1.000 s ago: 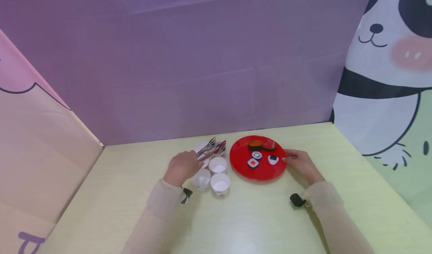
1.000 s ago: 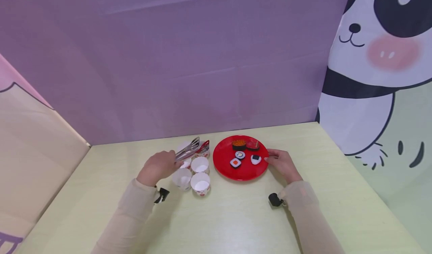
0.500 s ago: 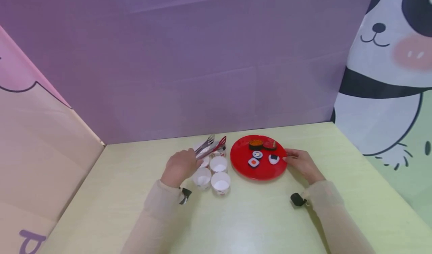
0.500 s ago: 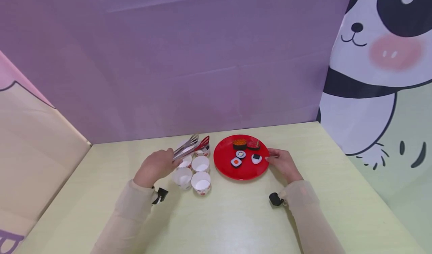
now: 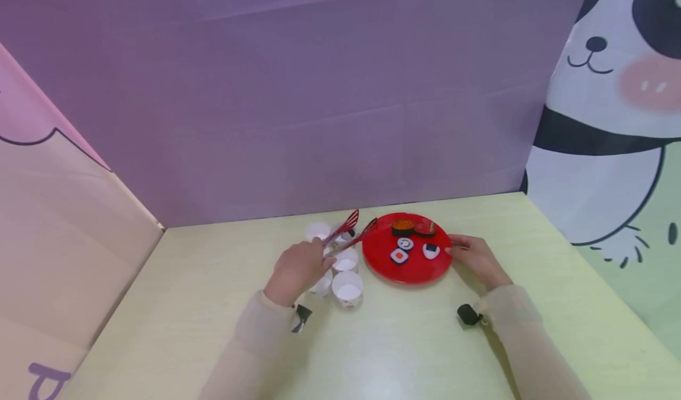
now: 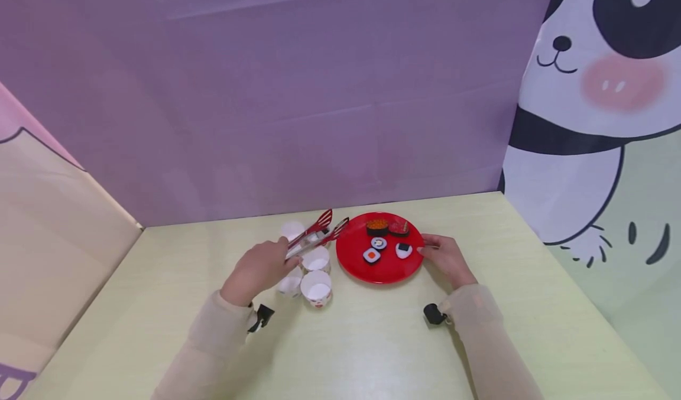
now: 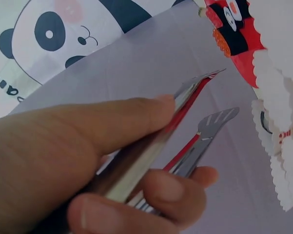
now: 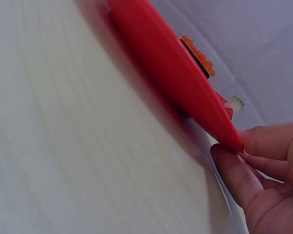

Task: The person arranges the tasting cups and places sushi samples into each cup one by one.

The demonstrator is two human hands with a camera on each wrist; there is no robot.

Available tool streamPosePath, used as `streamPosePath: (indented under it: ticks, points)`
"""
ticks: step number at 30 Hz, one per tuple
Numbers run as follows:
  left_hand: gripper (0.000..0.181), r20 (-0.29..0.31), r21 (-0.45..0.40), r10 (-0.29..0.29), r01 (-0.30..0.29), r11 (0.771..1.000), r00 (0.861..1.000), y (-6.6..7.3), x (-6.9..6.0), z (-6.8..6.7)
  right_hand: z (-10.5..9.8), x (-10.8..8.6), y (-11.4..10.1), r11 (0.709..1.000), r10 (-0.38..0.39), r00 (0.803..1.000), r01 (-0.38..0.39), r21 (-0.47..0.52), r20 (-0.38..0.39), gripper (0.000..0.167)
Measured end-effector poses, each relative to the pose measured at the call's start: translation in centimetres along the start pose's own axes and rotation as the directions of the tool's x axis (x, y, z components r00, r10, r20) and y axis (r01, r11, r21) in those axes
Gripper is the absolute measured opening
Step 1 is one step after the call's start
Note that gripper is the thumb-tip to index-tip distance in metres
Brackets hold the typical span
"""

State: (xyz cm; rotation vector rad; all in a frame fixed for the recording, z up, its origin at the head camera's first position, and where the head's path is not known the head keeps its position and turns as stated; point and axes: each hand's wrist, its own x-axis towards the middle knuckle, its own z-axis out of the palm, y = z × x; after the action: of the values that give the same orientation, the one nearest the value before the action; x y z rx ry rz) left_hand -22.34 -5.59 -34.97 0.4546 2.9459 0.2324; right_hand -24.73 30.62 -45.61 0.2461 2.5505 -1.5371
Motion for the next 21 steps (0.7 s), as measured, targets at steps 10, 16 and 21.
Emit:
streamPosePath:
  ticks: [10, 16, 21]
  points:
    - [0.065, -0.023, 0.014, 0.097, -0.097, 0.995, 0.995, 1.4, -0.4, 1.0, 0.0, 0.1, 0.1, 1.000, -0.017, 1.000, 0.017, -0.013, -0.004, 0.050]
    - [0.045, 0.019, -0.015, 0.148, -0.148, 0.989, 0.989, 2.2, -0.5, 1.7, 0.1, 0.0, -0.1, 1.000, -0.014, 1.000, 0.014, -0.013, -0.005, 0.051]
    - [0.038, 0.037, -0.049, 0.154, -0.152, 0.987, 0.987, 2.7, -0.5, 2.5, 0.0, -0.2, -0.1, 1.000, -0.024, 1.000, 0.024, -0.018, -0.004, 0.050]
